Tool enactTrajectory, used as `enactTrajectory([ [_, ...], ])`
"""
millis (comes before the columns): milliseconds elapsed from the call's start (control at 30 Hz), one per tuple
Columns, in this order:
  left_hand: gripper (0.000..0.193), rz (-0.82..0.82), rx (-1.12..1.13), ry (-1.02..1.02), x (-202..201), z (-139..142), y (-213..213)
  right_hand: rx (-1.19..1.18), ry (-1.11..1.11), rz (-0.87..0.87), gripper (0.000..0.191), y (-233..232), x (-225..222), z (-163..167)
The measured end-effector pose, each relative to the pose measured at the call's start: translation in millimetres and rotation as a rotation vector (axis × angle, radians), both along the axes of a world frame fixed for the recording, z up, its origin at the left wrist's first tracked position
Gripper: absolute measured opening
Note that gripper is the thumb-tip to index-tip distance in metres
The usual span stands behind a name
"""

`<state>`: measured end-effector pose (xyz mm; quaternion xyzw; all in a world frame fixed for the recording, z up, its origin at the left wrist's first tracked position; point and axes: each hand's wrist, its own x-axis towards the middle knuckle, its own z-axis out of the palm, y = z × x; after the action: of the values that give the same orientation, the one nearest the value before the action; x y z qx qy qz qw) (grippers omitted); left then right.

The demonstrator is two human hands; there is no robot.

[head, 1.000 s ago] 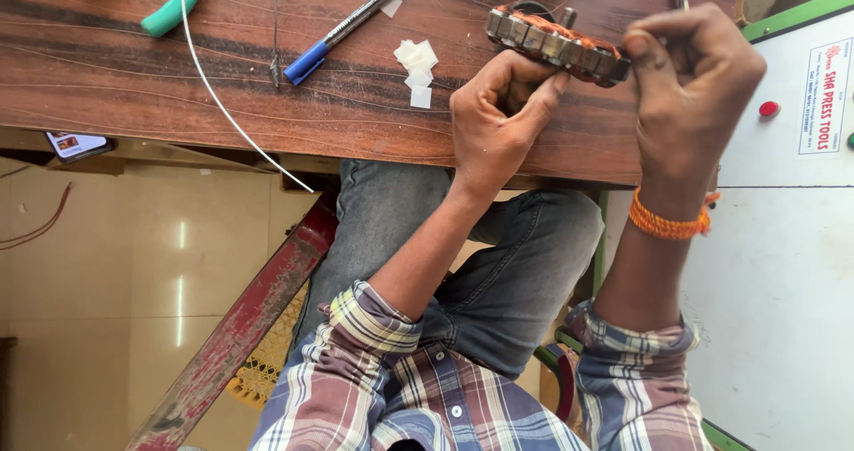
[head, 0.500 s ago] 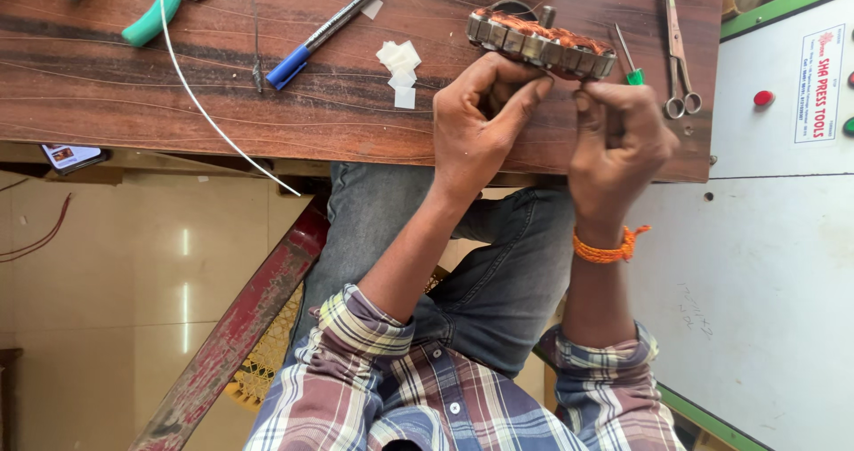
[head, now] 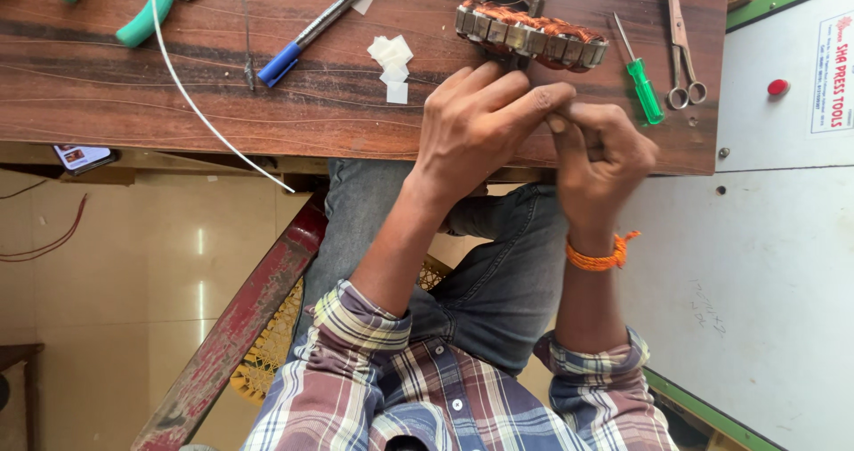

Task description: The person sits at a workbench and works on an electric motor armature, fitting and pressing copper winding wires into the commutator segments by hand. They rotate the armature to reach different sides and continue seating the wires around it.

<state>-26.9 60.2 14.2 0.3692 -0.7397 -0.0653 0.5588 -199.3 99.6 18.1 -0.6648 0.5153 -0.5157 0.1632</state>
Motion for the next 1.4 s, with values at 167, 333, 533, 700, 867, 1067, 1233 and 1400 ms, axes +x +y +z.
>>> enactTrajectory([
  [167, 0.018, -0.068, 0.089, 0.317, -12.1, -7.0, -0.5, 0.007, 0.16, -0.001, 0.011, 5.7, -11.2, 32.0],
  [333, 0.014, -0.202, 0.28, 0.737, -29.4, -16.8, 4.4, -0.004, 0.307, 0.006, 0.014, -8.8, -2.1, 60.7],
  [533, 0.007, -0.272, 0.552, 1.038, -34.2, -24.6, 3.5, 0.008, 0.364, 0.059, 0.011, -38.5, 23.9, 84.2],
  [700, 0.006, -0.302, 0.585, 1.079, -36.1, -23.9, 1.0, 0.066, 0.37, 0.054, 0.011, -51.7, 34.1, 96.8],
  [867, 0.007, -0.315, 0.591, 1.086, -38.0, -21.1, 0.9, 0.112, 0.311, 0.052, 0.012, -62.2, 27.0, 93.8],
  [1067, 0.008, -0.303, 0.597, 1.058, -35.7, -18.7, -0.9, 0.121, 0.143, -0.031, 0.021, -51.9, 9.0, 78.5],
  [1233, 0.01, -0.291, 0.584, 1.019, -34.6, -19.7, -0.6, 0.034, 0.17, -0.089, 0.023, -30.8, -6.2, 54.6],
  [1400, 0.008, -0.238, 0.561, 0.97, -35.3, -19.4, 0.3, -0.079, 0.217, -0.12, 0.02, -18.4, -5.6, 26.5],
])
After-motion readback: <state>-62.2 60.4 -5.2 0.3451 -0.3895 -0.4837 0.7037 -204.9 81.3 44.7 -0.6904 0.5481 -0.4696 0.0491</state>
